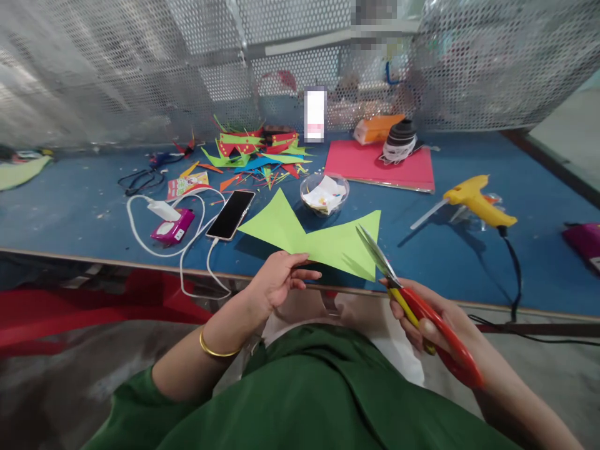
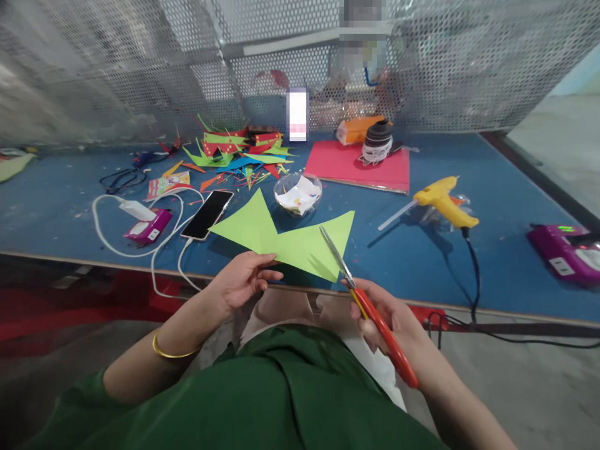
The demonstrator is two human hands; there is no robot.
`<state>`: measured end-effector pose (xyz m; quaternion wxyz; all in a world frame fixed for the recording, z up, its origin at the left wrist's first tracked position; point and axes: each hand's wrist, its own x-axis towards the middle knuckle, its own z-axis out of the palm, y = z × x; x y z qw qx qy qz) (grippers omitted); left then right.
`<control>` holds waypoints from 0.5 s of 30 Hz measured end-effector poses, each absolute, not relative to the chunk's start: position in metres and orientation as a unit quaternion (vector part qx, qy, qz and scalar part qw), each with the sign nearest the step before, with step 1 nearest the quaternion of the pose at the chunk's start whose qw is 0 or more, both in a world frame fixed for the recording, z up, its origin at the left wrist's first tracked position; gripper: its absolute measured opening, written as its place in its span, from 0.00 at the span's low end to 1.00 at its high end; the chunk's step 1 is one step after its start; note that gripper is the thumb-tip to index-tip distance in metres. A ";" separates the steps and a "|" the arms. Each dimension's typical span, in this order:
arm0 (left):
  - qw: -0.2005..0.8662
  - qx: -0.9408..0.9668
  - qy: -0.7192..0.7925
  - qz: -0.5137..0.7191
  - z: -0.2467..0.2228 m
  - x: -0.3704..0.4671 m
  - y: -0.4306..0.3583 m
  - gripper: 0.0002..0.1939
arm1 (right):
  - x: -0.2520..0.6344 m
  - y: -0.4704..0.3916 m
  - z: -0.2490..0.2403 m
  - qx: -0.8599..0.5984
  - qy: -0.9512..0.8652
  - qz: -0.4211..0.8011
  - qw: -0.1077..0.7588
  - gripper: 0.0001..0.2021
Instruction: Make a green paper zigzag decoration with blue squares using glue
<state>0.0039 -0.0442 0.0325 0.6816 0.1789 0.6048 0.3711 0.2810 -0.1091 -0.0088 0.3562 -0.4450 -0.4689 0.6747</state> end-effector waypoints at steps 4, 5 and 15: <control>0.722 0.215 0.568 0.332 0.035 -0.017 -0.052 0.09 | 0.274 -0.095 -0.002 -0.425 -0.472 0.661 0.401 0.36; 0.738 0.238 0.556 0.301 0.036 -0.023 -0.057 0.12 | 0.272 -0.092 -0.001 -0.425 -0.464 0.662 0.407 0.36; 0.416 0.480 0.660 0.401 0.059 -0.024 0.019 0.23 | 0.251 -0.043 0.005 -0.372 -0.433 0.620 0.538 0.29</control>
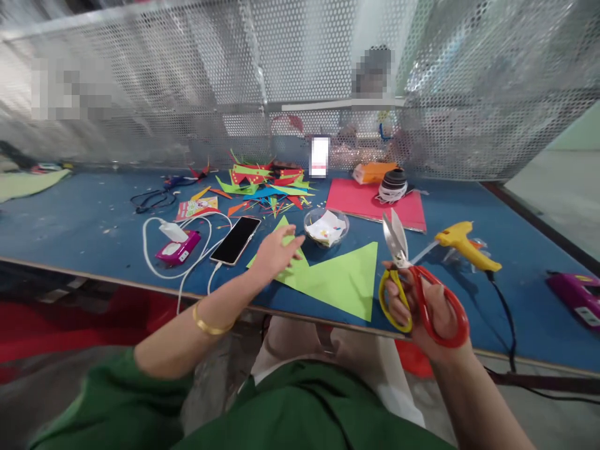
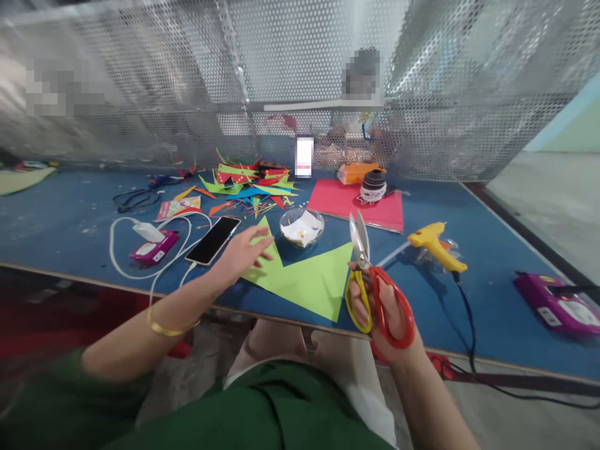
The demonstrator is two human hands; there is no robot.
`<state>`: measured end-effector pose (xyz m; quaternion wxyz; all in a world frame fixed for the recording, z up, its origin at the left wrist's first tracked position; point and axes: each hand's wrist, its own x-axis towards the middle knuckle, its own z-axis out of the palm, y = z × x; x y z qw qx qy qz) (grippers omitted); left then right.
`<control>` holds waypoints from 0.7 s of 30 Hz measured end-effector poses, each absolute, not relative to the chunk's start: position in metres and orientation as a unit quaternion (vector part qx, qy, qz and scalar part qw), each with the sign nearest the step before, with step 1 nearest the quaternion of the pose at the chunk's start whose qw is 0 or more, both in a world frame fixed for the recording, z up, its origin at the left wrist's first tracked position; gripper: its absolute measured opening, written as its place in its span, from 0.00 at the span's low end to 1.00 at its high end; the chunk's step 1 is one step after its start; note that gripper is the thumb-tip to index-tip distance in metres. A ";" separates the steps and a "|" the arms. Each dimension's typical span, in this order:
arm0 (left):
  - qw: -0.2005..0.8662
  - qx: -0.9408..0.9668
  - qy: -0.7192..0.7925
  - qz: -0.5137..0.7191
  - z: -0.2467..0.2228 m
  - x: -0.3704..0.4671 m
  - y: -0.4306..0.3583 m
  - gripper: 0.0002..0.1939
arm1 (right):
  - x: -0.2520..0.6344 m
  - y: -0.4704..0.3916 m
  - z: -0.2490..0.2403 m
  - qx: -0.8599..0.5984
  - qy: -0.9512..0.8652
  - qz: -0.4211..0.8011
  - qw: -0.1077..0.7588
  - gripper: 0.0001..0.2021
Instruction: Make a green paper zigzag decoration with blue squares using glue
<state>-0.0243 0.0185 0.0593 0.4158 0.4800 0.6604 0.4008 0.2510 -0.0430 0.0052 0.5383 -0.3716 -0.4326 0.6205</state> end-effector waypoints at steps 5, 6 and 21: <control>0.407 0.497 0.681 0.352 0.045 -0.014 0.099 0.16 | 0.249 -0.028 -0.006 -0.365 -0.439 0.587 0.574 0.28; 0.413 0.501 0.681 0.338 0.041 -0.012 0.108 0.11 | 0.249 -0.028 -0.008 -0.367 -0.438 0.585 0.575 0.28; 0.306 0.528 0.737 0.290 0.043 -0.053 0.187 0.11 | 0.256 -0.023 -0.018 -0.348 -0.408 0.657 0.530 0.30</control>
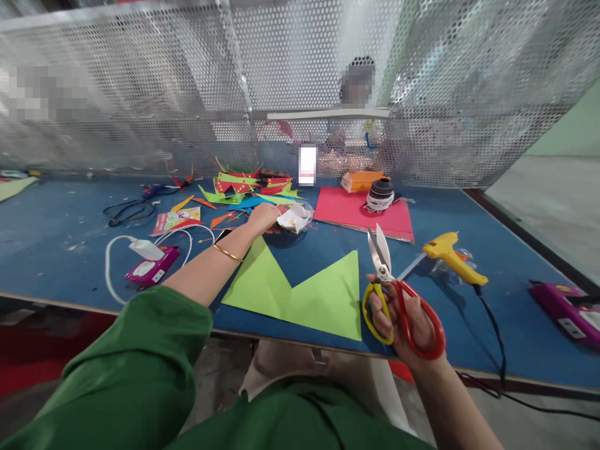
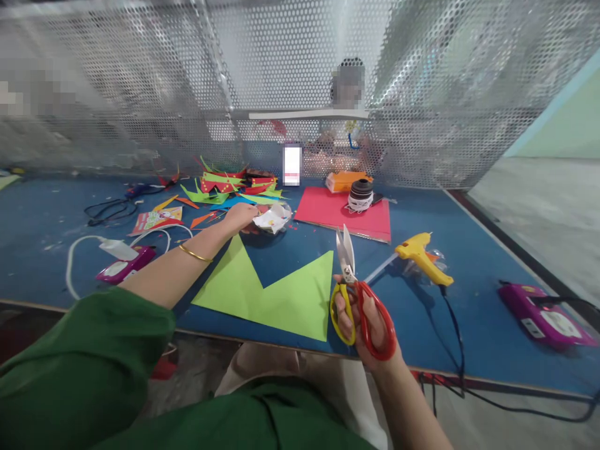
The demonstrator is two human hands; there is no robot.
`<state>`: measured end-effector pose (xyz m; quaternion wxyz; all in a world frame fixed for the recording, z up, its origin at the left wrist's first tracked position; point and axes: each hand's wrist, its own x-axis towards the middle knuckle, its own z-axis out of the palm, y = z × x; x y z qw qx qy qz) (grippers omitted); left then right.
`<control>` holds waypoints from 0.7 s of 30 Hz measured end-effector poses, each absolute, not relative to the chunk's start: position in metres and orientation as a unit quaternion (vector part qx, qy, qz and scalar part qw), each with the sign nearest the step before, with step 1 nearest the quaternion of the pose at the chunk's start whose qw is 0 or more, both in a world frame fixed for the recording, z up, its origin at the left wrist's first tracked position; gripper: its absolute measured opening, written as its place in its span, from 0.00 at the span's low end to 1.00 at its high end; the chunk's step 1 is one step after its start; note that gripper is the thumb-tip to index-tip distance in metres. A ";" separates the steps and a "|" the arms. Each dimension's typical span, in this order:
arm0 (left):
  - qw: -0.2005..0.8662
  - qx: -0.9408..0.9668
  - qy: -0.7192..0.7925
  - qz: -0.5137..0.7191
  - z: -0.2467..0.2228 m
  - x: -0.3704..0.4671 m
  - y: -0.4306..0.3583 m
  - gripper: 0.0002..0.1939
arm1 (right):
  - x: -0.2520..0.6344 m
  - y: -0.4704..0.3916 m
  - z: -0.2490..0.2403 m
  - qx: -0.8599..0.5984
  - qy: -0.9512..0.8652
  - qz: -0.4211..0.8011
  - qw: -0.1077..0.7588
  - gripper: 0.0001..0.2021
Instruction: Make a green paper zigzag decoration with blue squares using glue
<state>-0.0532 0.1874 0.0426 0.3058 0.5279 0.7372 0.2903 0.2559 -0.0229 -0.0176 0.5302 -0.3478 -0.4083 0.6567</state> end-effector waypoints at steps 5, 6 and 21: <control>0.269 0.552 0.746 0.258 0.037 -0.056 0.186 0.15 | 0.253 -0.024 -0.021 -0.338 -0.385 0.668 0.540 0.29; 0.256 0.559 0.748 0.250 0.037 -0.056 0.184 0.18 | 0.252 -0.024 -0.021 -0.339 -0.387 0.667 0.539 0.29; 0.010 0.844 0.530 0.081 0.024 -0.027 -0.055 0.28 | 0.242 -0.005 0.000 -0.476 -0.293 0.689 0.461 0.33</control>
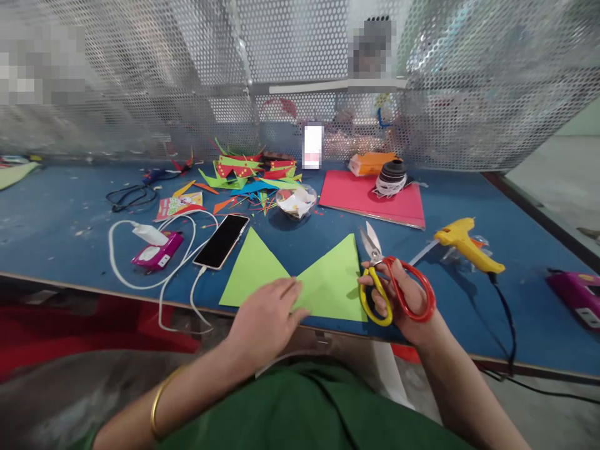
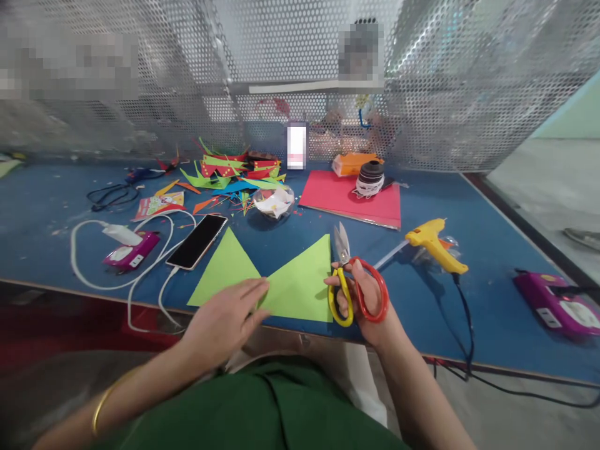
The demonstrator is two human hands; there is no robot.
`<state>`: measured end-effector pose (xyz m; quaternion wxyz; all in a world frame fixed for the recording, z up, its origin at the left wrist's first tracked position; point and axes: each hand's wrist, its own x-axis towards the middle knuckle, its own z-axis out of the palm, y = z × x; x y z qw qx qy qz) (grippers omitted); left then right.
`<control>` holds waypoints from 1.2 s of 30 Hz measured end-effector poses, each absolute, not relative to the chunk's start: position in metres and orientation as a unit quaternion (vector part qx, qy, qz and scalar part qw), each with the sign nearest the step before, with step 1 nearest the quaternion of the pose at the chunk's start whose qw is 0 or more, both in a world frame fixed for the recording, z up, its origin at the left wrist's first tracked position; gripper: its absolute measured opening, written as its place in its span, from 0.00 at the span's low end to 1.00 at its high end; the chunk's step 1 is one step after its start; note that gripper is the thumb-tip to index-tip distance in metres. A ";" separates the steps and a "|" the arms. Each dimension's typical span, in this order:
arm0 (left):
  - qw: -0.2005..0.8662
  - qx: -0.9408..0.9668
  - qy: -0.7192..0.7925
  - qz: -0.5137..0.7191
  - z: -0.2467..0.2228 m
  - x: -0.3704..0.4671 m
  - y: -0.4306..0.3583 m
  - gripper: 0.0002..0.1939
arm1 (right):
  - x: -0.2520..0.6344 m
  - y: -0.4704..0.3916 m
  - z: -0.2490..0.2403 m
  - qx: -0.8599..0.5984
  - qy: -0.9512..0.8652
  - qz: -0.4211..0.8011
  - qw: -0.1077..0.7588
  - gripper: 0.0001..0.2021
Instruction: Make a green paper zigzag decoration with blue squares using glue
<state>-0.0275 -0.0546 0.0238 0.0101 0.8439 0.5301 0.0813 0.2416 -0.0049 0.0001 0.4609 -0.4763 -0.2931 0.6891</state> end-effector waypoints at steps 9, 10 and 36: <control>-0.010 0.894 0.444 0.061 -0.024 -0.036 -0.060 0.41 | 0.250 -0.019 0.001 -0.437 -0.398 0.656 0.469 0.24; 0.002 0.900 0.433 0.056 -0.021 -0.036 -0.055 0.41 | 0.255 -0.022 0.000 -0.436 -0.418 0.653 0.457 0.24; -0.022 0.902 0.413 0.127 -0.022 -0.031 -0.063 0.32 | 0.302 -0.093 0.024 -0.449 -0.581 0.668 0.122 0.37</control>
